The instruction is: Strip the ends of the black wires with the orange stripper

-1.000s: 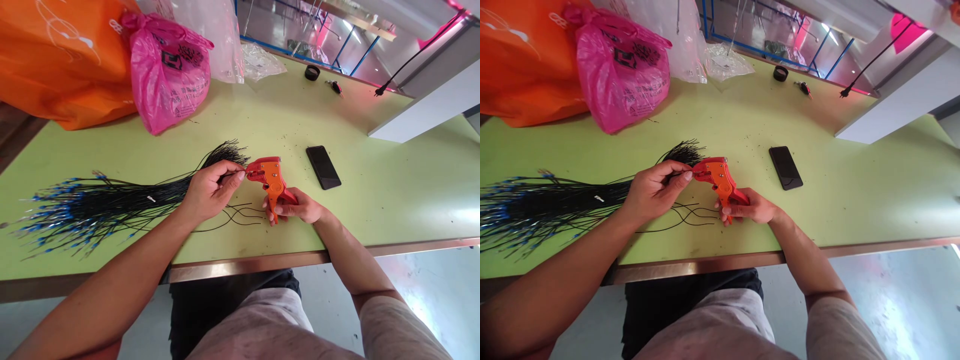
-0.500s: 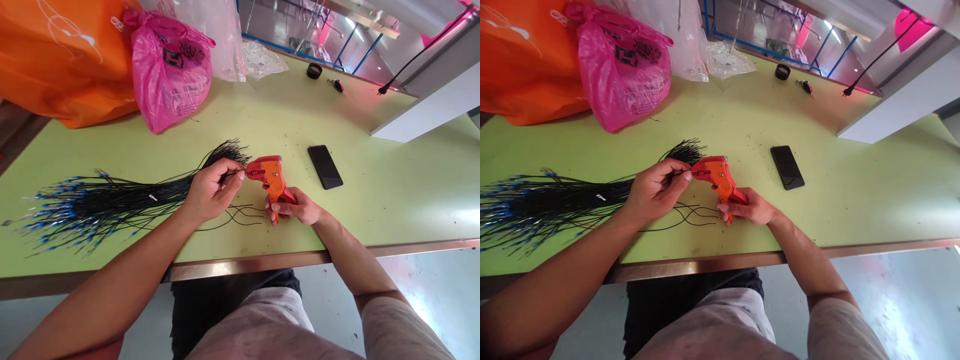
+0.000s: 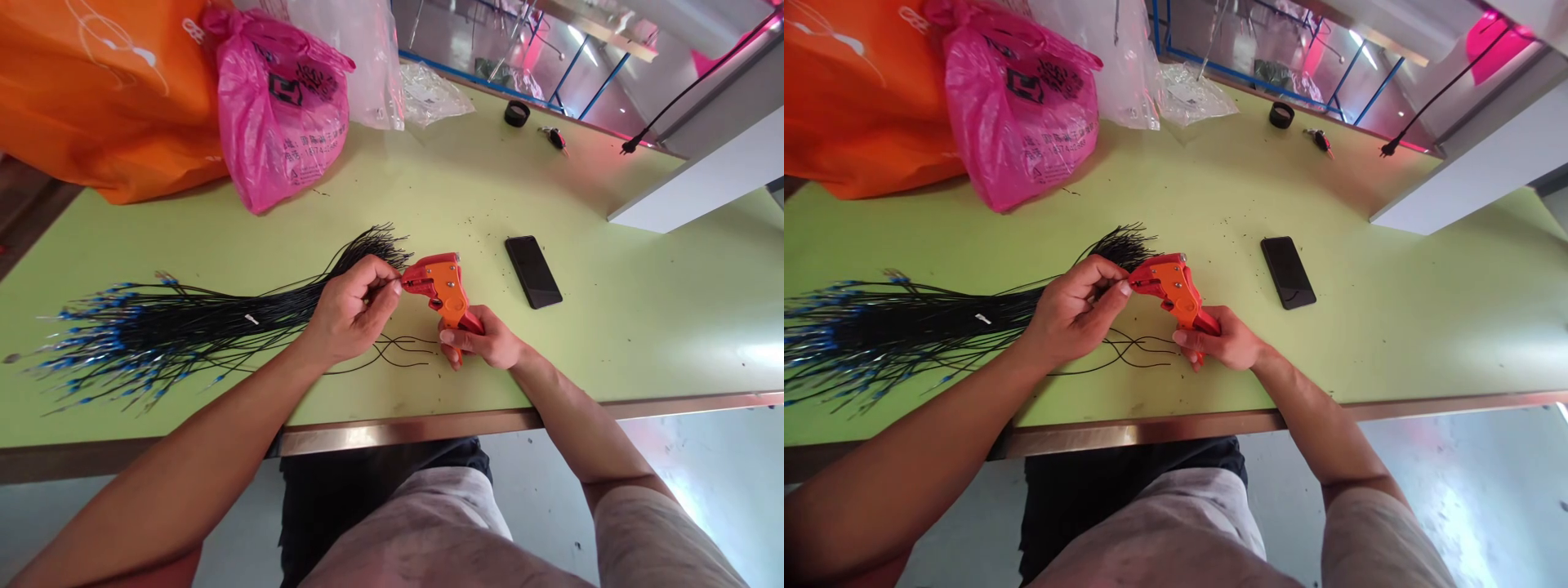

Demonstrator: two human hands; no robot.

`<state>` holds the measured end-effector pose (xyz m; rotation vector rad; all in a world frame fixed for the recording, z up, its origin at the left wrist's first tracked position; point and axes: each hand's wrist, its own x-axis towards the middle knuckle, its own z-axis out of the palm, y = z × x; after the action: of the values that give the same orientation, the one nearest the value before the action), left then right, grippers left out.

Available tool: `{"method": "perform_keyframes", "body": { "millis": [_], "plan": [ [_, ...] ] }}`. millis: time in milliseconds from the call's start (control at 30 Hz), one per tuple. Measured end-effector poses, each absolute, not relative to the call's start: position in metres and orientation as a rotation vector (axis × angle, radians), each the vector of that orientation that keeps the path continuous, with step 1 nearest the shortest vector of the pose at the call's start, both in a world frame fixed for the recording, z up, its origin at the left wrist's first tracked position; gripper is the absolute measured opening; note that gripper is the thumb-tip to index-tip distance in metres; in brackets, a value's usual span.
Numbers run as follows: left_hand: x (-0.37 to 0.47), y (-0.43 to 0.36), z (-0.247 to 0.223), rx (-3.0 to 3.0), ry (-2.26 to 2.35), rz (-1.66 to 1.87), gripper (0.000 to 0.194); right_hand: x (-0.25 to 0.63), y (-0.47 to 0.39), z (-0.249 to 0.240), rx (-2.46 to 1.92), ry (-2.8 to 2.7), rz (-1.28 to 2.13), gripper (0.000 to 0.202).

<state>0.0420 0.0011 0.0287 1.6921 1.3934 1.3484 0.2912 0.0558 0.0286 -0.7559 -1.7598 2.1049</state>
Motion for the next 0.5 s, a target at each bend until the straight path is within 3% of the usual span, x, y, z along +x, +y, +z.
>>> {"method": "perform_keyframes", "body": {
  "millis": [233,367,500],
  "plan": [
    [0.046,0.001,0.028,1.664,1.460,1.383,0.019,0.285,0.047,0.022,-0.866,-1.685,2.012,0.051],
    [0.043,0.006,0.022,1.596,1.444,1.399,0.019,0.289,0.055,0.019,-0.643,-1.684,2.149,0.038],
    [0.036,0.010,0.020,1.664,1.452,1.359,0.026,0.303,0.073,0.015,-0.483,-1.571,2.191,0.046]
  ]
}}
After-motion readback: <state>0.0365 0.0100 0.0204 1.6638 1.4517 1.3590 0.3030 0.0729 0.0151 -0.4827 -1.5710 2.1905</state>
